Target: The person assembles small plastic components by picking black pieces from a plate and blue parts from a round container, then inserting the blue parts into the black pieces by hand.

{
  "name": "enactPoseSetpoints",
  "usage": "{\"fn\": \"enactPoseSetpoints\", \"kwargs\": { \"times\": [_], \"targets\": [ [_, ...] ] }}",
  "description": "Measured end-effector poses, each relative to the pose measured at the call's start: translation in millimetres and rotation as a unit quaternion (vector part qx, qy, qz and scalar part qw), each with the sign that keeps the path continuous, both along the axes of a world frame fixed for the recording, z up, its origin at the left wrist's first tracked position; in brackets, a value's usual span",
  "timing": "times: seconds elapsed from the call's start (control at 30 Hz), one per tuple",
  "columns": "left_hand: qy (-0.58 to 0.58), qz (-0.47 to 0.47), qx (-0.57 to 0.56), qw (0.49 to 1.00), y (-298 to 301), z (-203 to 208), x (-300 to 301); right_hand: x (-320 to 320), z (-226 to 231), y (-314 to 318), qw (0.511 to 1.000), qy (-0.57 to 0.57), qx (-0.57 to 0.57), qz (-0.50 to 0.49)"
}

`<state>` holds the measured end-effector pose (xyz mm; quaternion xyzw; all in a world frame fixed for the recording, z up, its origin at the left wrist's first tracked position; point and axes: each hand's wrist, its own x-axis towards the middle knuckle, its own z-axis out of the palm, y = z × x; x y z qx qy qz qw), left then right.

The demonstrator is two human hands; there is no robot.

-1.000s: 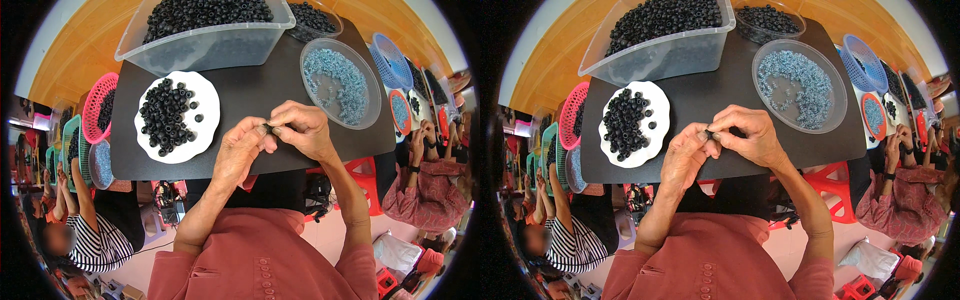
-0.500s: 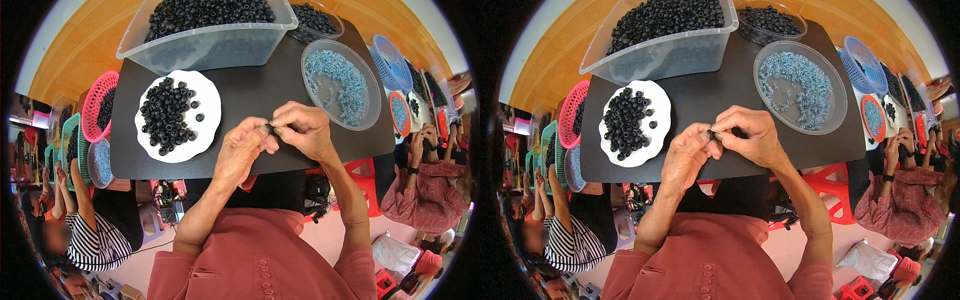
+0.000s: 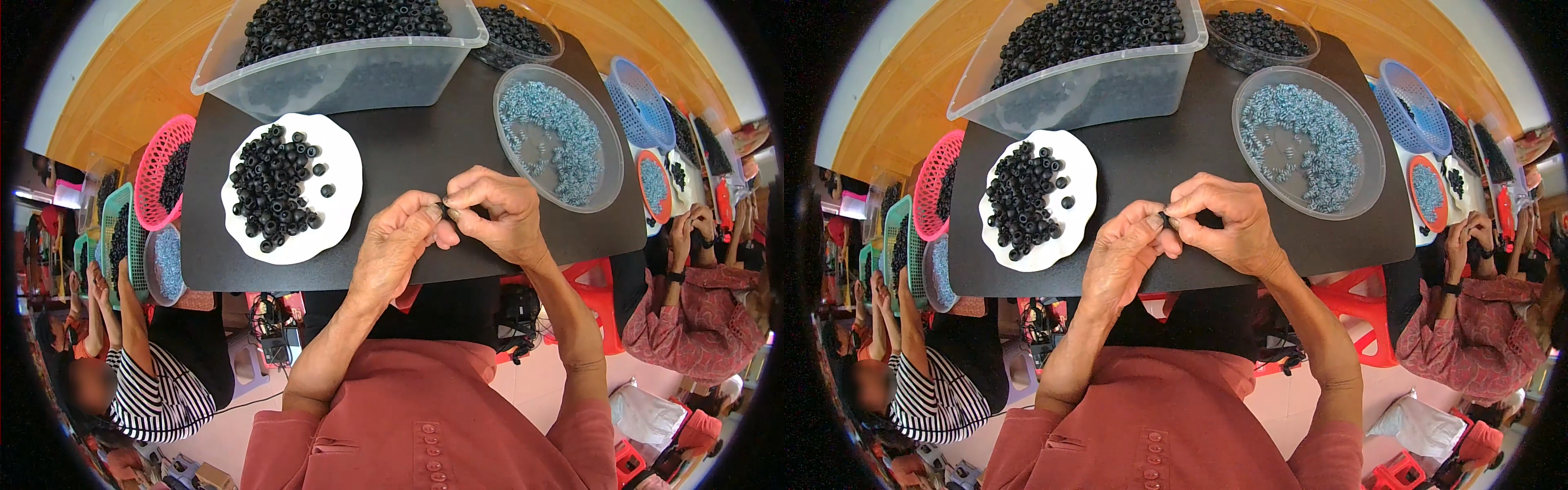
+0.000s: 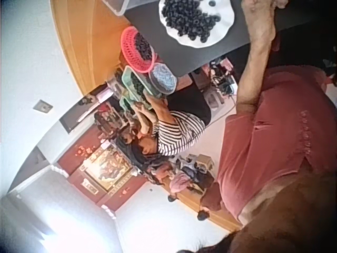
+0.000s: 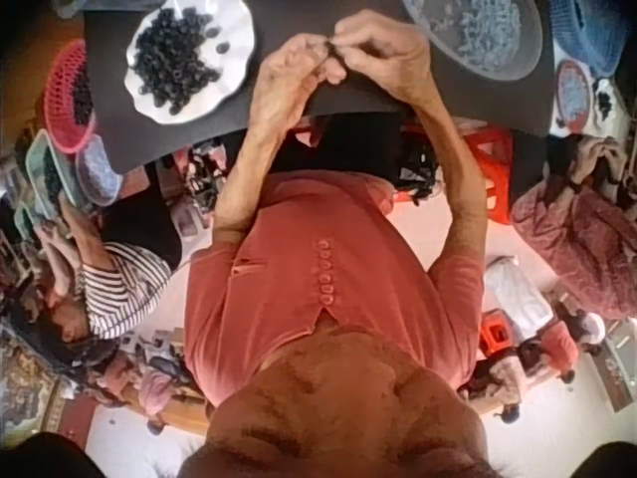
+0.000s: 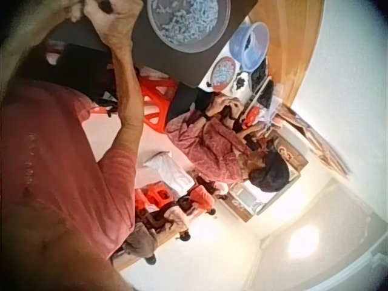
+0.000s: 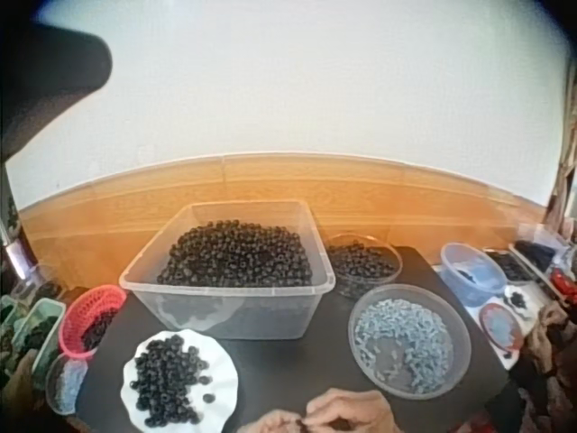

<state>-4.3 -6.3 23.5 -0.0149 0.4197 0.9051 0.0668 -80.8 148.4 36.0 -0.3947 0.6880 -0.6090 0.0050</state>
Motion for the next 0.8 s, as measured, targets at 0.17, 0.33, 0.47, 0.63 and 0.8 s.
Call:
{"fn": "enactPoseSetpoints", "kwargs": {
  "times": [0.17, 0.33, 0.47, 0.63, 0.8],
  "targets": [
    [0.006, -0.004, 0.025, 1.000, -1.7, 0.3, -0.4, -1.2, -1.2, -1.5, 1.000, 0.004, 0.003, 0.010],
    [0.010, -0.007, 0.055, 0.998, -3.2, -1.2, -1.6, -1.6, -1.4, -1.9, 1.000, 0.017, 0.003, 0.012],
    [-0.016, 0.003, 0.075, 0.997, -3.1, -3.7, -1.5, -0.1, 3.1, -1.9, 0.999, 0.029, 0.028, -0.012],
    [-0.021, 0.015, 0.087, 0.996, -0.9, 0.8, -1.8, 3.8, 7.0, -3.8, 0.996, 0.073, 0.046, -0.037],
    [-0.030, 0.026, 0.073, 0.997, 2.8, 4.0, -0.9, 6.2, 5.2, -9.3, 0.985, 0.143, 0.063, -0.071]
  ]
}}
